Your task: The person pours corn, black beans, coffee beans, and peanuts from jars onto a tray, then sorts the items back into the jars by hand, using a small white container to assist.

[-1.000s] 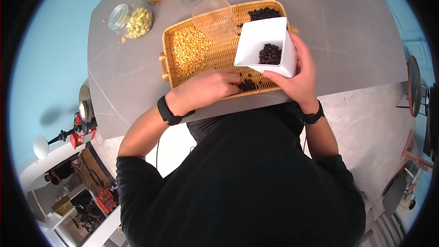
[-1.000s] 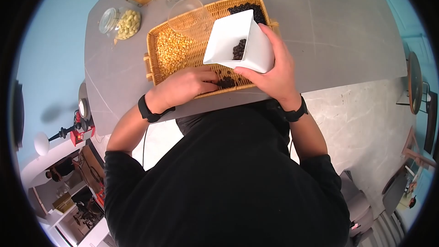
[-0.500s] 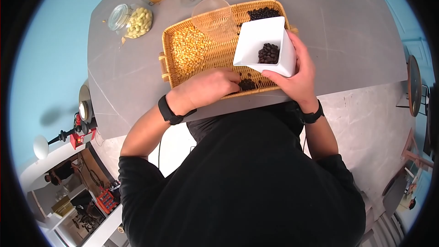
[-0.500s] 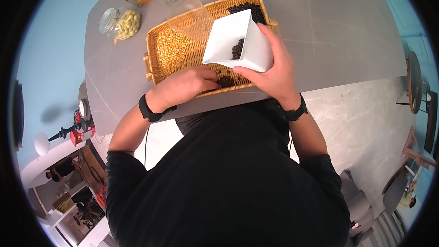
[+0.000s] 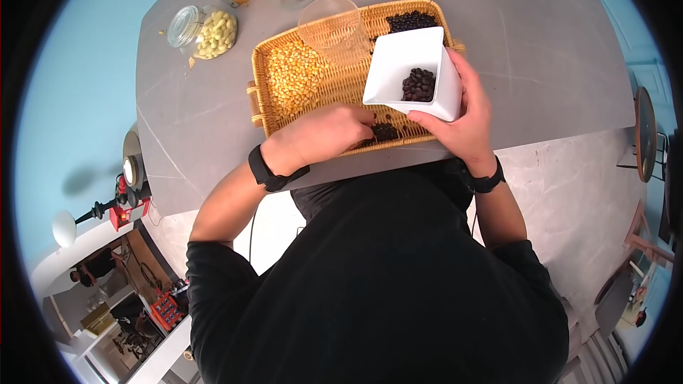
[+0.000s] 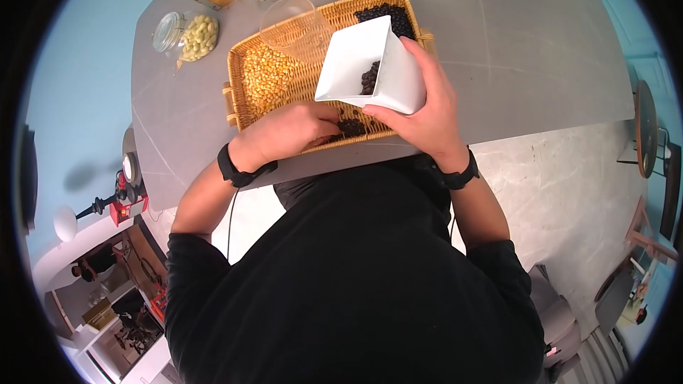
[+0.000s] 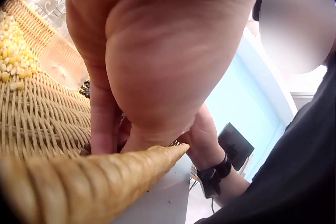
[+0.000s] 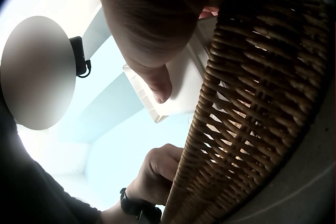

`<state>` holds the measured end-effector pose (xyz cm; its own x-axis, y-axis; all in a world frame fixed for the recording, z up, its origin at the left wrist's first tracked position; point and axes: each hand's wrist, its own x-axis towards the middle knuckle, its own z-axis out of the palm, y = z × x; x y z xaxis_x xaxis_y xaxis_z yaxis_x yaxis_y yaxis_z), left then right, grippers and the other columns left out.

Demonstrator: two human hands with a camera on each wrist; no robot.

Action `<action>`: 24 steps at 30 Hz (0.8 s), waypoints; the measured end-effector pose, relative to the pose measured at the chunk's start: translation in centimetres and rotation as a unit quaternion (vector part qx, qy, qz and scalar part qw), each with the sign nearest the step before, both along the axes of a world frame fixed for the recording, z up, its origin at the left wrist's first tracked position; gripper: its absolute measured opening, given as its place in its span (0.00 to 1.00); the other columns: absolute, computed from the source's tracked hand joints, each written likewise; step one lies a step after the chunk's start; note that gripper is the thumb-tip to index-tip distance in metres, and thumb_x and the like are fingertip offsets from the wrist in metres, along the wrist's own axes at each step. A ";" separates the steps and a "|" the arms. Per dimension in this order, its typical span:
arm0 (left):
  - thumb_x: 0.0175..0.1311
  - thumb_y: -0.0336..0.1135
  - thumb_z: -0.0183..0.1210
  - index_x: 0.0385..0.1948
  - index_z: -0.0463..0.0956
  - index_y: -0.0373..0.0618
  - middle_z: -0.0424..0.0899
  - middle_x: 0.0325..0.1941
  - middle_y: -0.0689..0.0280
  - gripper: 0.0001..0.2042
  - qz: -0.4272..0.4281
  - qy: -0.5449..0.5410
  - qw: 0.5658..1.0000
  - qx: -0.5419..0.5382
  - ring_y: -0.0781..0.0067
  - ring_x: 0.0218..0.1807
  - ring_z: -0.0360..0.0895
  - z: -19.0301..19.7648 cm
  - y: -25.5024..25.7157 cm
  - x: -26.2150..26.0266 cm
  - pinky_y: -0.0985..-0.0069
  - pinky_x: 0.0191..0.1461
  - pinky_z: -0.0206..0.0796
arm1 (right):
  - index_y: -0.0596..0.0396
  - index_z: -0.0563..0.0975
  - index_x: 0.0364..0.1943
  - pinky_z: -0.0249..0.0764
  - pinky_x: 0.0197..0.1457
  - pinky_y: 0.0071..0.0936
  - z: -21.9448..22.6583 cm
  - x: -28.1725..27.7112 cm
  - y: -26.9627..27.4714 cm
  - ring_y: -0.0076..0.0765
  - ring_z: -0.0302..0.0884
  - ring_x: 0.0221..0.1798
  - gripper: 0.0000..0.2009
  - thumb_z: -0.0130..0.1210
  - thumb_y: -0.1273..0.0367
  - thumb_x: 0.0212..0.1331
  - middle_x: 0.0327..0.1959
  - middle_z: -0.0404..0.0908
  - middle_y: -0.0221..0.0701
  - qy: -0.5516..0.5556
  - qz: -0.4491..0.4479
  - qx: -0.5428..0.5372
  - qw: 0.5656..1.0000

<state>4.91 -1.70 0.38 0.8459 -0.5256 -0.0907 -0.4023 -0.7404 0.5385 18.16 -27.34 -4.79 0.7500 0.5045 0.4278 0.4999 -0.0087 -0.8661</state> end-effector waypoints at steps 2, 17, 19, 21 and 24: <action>0.67 0.27 0.70 0.46 0.91 0.37 0.90 0.45 0.55 0.09 0.020 0.013 0.999 -0.031 0.49 0.48 0.91 -0.1 0.4 0.0 0.57 0.52 0.83 | 0.56 0.74 0.79 0.85 0.68 0.43 0.3 0.0 0.0 0.48 0.89 0.66 0.52 0.91 0.59 0.48 0.68 0.87 0.44 -0.001 0.000 -0.003 1.000; 0.65 0.27 0.75 0.43 0.91 0.38 0.91 0.44 0.58 0.08 0.084 -0.165 0.980 -0.071 0.50 0.43 0.90 8.5 -0.1 4.3 0.60 0.47 0.83 | 0.56 0.74 0.79 0.84 0.70 0.43 0.2 0.1 -0.1 0.48 0.87 0.68 0.53 0.91 0.58 0.47 0.70 0.85 0.44 -0.009 0.018 -0.011 1.000; 0.68 0.29 0.73 0.45 0.89 0.38 0.89 0.44 0.56 0.09 0.047 -0.147 0.984 -0.086 0.46 0.44 0.89 7.3 -1.1 5.9 0.56 0.48 0.82 | 0.56 0.74 0.79 0.84 0.70 0.43 0.3 0.0 -0.2 0.48 0.87 0.68 0.53 0.91 0.58 0.47 0.70 0.85 0.44 -0.011 0.016 -0.018 1.000; 0.68 0.29 0.73 0.45 0.89 0.38 0.90 0.45 0.56 0.09 0.052 -0.129 0.985 -0.106 0.45 0.45 0.89 5.9 -1.8 5.9 0.56 0.49 0.82 | 0.55 0.74 0.79 0.84 0.70 0.44 0.5 0.0 -0.4 0.49 0.87 0.68 0.53 0.92 0.57 0.46 0.70 0.85 0.43 -0.014 0.008 -0.027 0.999; 0.67 0.26 0.73 0.44 0.90 0.37 0.92 0.48 0.56 0.07 0.086 -0.171 0.975 -0.117 0.48 0.45 0.91 5.8 -1.9 5.0 0.58 0.49 0.83 | 0.55 0.75 0.79 0.83 0.70 0.45 0.5 -0.1 -0.4 0.50 0.86 0.68 0.53 0.91 0.57 0.46 0.70 0.84 0.43 -0.028 0.001 -0.034 0.999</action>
<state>9.89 -3.57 6.13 0.8831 -0.3466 0.3164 -0.4687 -0.6855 0.5572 18.04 -27.75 -4.31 0.7243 0.5357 0.4341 0.5483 -0.0657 -0.8337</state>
